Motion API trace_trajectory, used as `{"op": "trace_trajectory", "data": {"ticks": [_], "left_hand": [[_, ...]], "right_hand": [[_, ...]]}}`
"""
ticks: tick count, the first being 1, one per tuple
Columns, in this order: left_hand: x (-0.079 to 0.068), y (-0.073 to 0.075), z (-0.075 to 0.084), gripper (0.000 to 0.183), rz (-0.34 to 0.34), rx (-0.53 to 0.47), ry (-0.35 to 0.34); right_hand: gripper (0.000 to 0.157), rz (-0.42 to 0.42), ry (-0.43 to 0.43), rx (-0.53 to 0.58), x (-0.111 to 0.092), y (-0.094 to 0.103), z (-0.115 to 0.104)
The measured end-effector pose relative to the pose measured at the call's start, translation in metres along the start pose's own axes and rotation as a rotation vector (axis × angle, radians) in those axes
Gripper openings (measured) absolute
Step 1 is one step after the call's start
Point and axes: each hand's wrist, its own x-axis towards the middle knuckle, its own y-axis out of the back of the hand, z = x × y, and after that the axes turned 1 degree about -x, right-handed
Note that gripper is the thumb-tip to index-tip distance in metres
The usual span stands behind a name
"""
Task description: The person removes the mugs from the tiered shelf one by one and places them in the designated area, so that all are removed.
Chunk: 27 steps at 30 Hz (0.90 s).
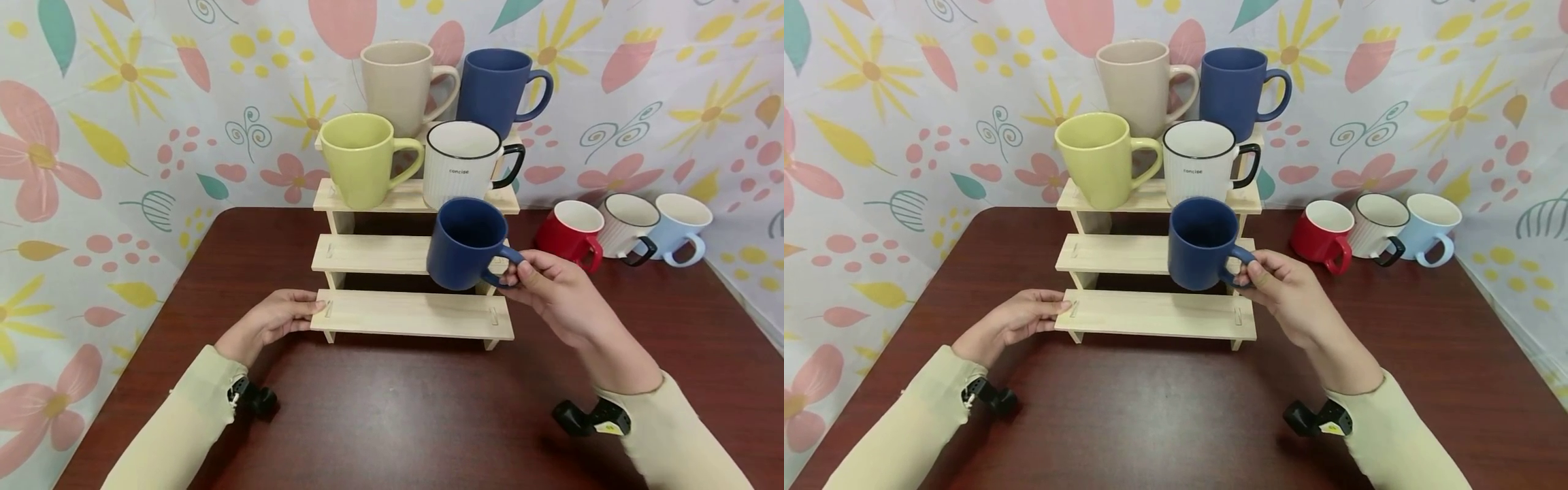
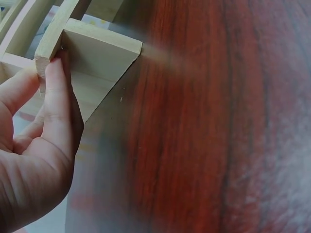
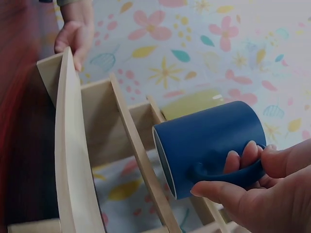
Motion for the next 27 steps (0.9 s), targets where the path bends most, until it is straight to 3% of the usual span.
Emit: {"op": "trace_trajectory", "data": {"ticks": [6,15,27], "left_hand": [[0.000,0.000,0.001,0.045,0.007,0.030,0.006],[0.000,0.001,0.004,0.044,0.020,0.050,0.016],[-0.001,0.000,0.004,0.047,0.022,0.039,0.027]], "right_hand": [[0.026,0.039,0.049,0.027,-0.014,0.016,0.002],[0.028,0.047,0.135,0.167,-0.033,0.047,-0.002],[0.030,0.078,0.194,0.281,-0.033,0.078,-0.009]]}}
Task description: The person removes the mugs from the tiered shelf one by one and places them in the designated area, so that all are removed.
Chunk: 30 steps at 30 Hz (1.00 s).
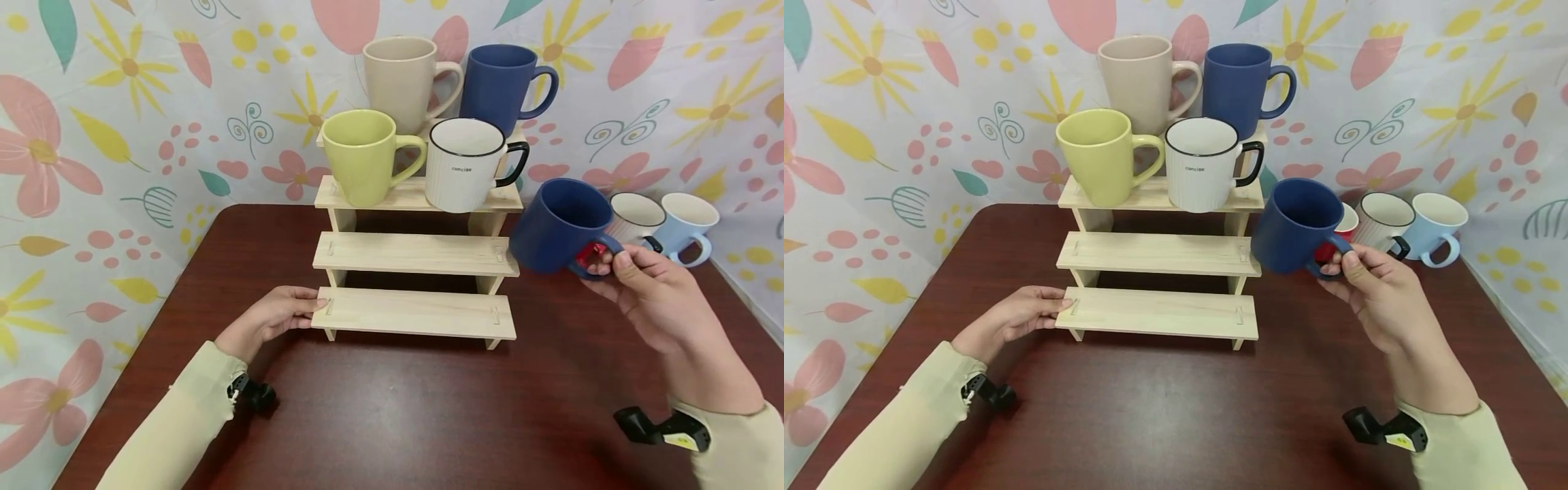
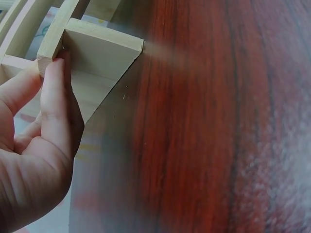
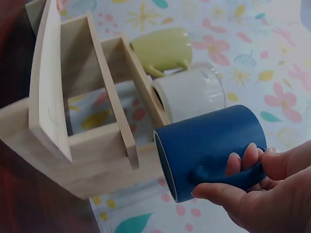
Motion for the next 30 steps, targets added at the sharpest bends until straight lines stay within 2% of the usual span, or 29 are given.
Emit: {"op": "trace_trajectory", "data": {"ticks": [4,14,20,25,30], "left_hand": [[0.000,-0.001,0.000,0.046,0.000,-0.003,0.002],[0.001,0.000,0.000,0.047,-0.001,-0.006,0.003],[0.002,0.001,-0.001,0.046,-0.003,-0.004,0.007],[0.003,0.002,-0.002,0.042,-0.010,0.001,0.010],[0.003,0.002,-0.002,0.041,-0.019,0.002,0.007]], "right_hand": [[0.027,0.062,-0.005,0.014,0.003,0.003,-0.001],[0.026,0.226,-0.048,-0.055,0.010,0.011,0.000],[0.021,0.292,-0.058,-0.134,0.018,0.013,0.015],[0.015,0.385,-0.086,-0.217,0.023,0.012,0.031],[0.017,0.434,-0.113,-0.252,0.029,0.014,0.045]]}}
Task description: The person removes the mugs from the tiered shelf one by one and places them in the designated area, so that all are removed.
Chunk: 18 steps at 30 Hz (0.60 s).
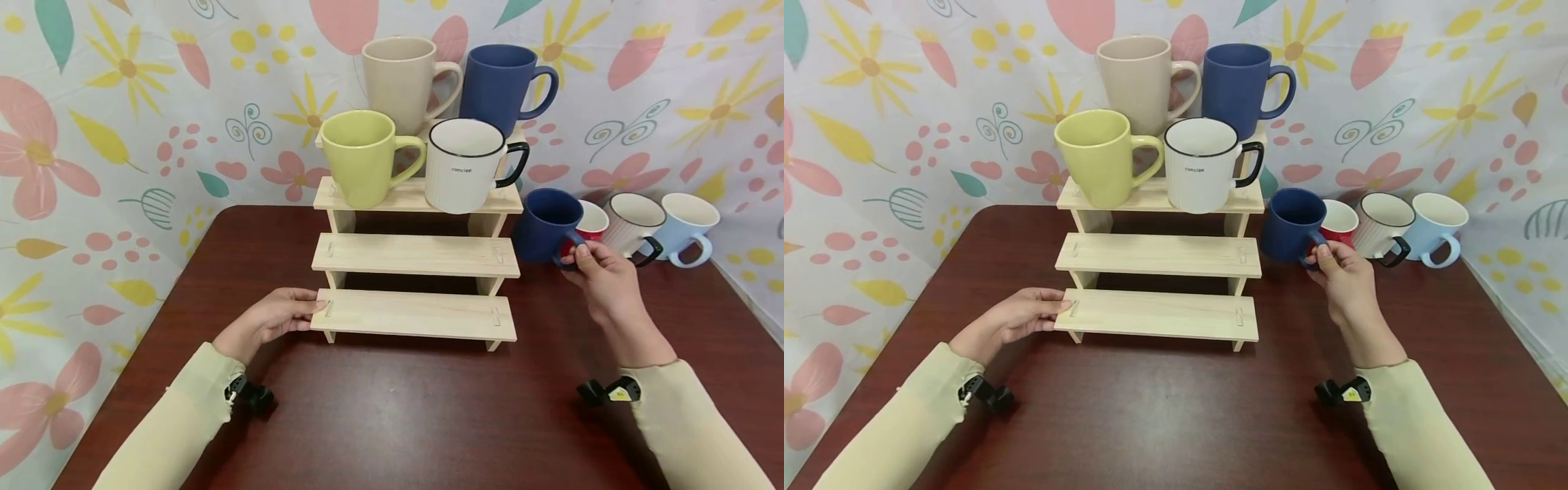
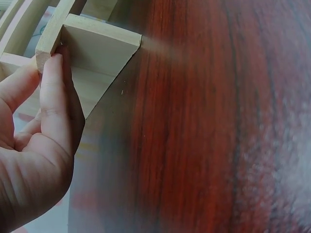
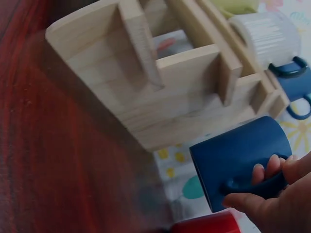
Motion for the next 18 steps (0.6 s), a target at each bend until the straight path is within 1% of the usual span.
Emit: {"op": "trace_trajectory", "data": {"ticks": [7,13,18], "left_hand": [[-0.002,0.001,0.002,0.042,-0.004,-0.003,0.000],[-0.002,0.001,0.003,0.046,-0.015,-0.005,-0.004],[-0.002,0.001,0.001,0.044,-0.013,-0.009,0.000]], "right_hand": [[0.022,0.035,-0.031,0.007,0.009,-0.007,0.015],[0.024,0.065,-0.087,0.013,0.014,-0.008,0.021],[0.024,0.095,-0.116,-0.032,0.017,-0.010,0.026]]}}
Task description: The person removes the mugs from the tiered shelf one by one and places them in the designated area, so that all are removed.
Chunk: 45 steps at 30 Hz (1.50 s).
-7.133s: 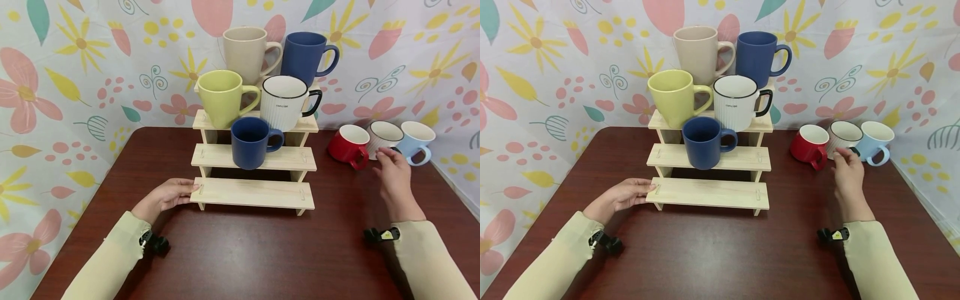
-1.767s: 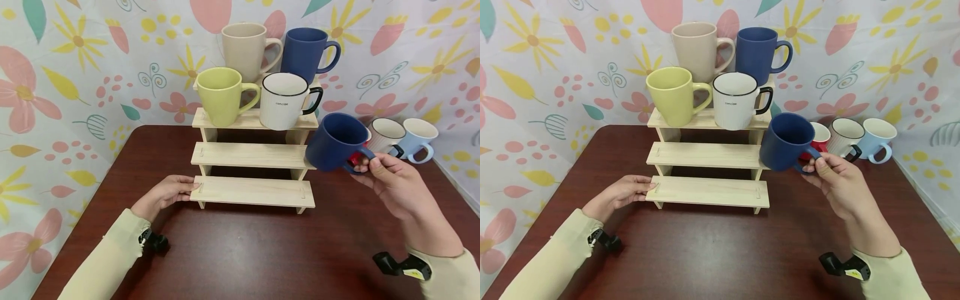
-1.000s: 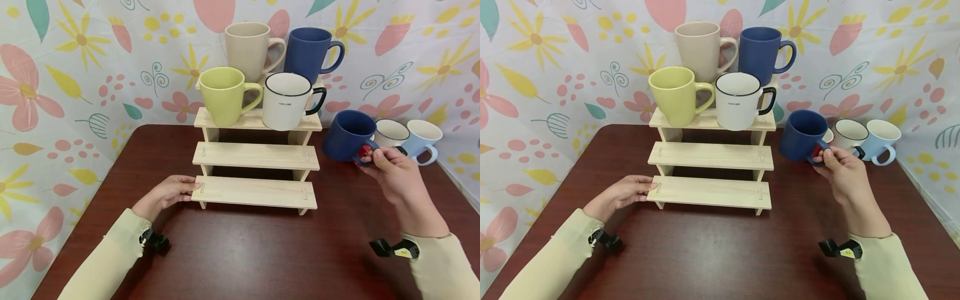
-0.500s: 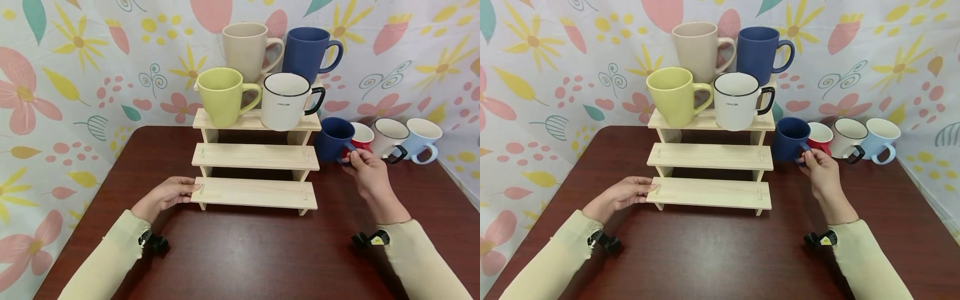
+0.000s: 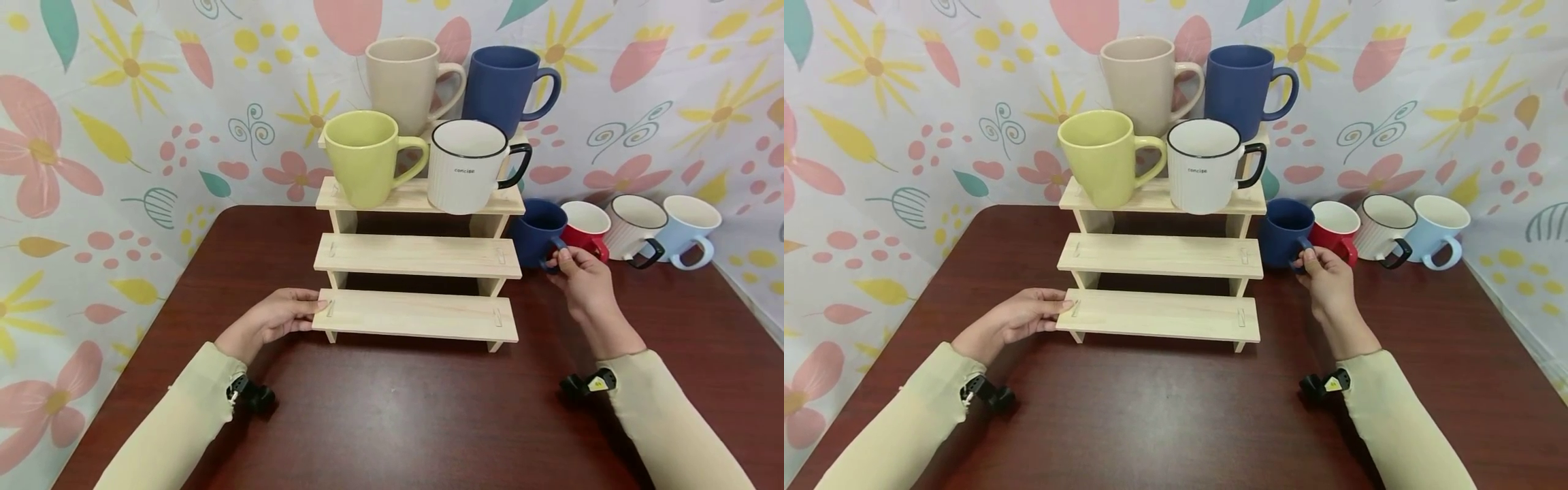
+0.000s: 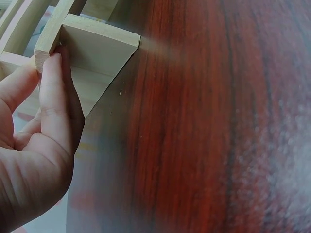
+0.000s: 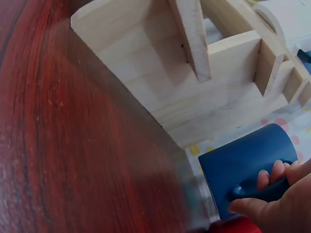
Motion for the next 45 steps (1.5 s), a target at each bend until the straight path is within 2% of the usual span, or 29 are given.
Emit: {"op": "trace_trajectory", "data": {"ticks": [8,16,22,31,45], "left_hand": [[-0.001,0.001,-0.001,0.042,-0.004,0.002,-0.008],[-0.001,0.000,-0.002,0.034,-0.019,-0.012,-0.015],[-0.001,-0.001,-0.002,0.036,-0.019,-0.017,-0.012],[-0.001,-0.001,-0.002,0.030,-0.021,-0.030,-0.011],[0.000,0.000,-0.002,0.023,-0.021,-0.026,-0.014]], "right_hand": [[0.024,0.028,-0.020,-0.035,0.004,-0.002,0.003],[0.026,0.028,-0.051,-0.005,0.003,-0.001,0.003],[0.025,0.044,-0.083,-0.035,0.003,-0.001,0.004],[0.027,0.067,-0.053,-0.029,0.006,-0.001,0.010],[0.025,0.001,-0.058,-0.107,0.011,0.006,0.018]]}}
